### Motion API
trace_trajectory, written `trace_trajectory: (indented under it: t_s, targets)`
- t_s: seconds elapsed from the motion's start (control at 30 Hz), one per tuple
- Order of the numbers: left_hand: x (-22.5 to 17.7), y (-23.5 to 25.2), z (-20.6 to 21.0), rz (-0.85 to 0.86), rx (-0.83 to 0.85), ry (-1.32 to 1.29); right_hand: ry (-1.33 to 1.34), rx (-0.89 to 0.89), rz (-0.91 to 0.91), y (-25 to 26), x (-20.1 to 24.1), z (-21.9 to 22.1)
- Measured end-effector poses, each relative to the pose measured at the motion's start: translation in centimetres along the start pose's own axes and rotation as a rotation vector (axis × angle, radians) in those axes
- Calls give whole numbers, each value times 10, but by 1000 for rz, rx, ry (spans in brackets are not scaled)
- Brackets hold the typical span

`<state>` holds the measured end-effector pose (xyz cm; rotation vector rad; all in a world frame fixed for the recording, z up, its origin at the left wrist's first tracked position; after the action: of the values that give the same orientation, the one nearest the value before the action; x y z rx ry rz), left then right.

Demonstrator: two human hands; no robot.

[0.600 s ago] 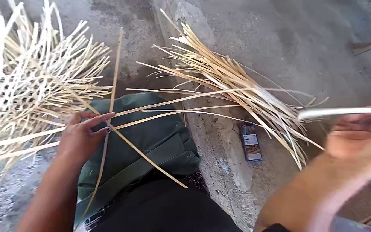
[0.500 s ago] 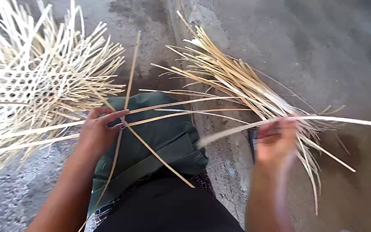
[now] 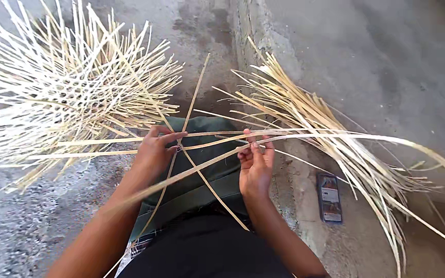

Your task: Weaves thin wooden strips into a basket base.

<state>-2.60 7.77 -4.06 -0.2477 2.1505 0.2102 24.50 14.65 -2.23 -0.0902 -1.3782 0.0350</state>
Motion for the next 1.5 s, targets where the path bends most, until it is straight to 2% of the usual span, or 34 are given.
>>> trace_trajectory:
  t_s: [0.2, 0.47, 0.6, 0.67, 0.77, 0.83, 0.93, 1.17, 1.37, 1.5]
  targets:
    - [2, -1, 0, -36, 8, -6, 150, 102, 184, -1, -6, 4]
    - [3, -1, 0, -4, 17, -32, -113, 211, -84, -13, 43, 25]
    - [3, 0, 1, -6, 28, -28, -167, 266, -67, -16, 61, 36]
    - [3, -1, 1, -22, 29, -31, -167, 233, 40, -13, 45, 31]
    - [4, -2, -1, -57, 14, -31, -242, 212, 278, -21, -2, 25]
    - [4, -1, -2, -53, 3, -25, -327, 320, 415, -38, -31, 35]
    - [6, 0, -1, -51, 12, -8, -423, 498, 523, -65, -54, 60]
    - [10, 1, -2, -105, 28, -16, -581, 684, 563, -76, -75, 107]
    - [9, 2, 0, -116, 39, 5, -590, 817, 550, -100, -71, 106]
    - [7, 3, 1, -102, 65, -15, -566, 806, 462, -110, -74, 100]
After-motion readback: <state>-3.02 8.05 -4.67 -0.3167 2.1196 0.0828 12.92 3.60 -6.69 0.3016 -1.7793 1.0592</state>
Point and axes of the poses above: each hand's wrist, its own y-axis towards the middle knuckle, its own z-axis out of the palm, x = y × z, the point moved 10 cm from there along y, towards the middle knuckle, and after that the axes turned 14 degrees about -y, right-handed, at the moved point
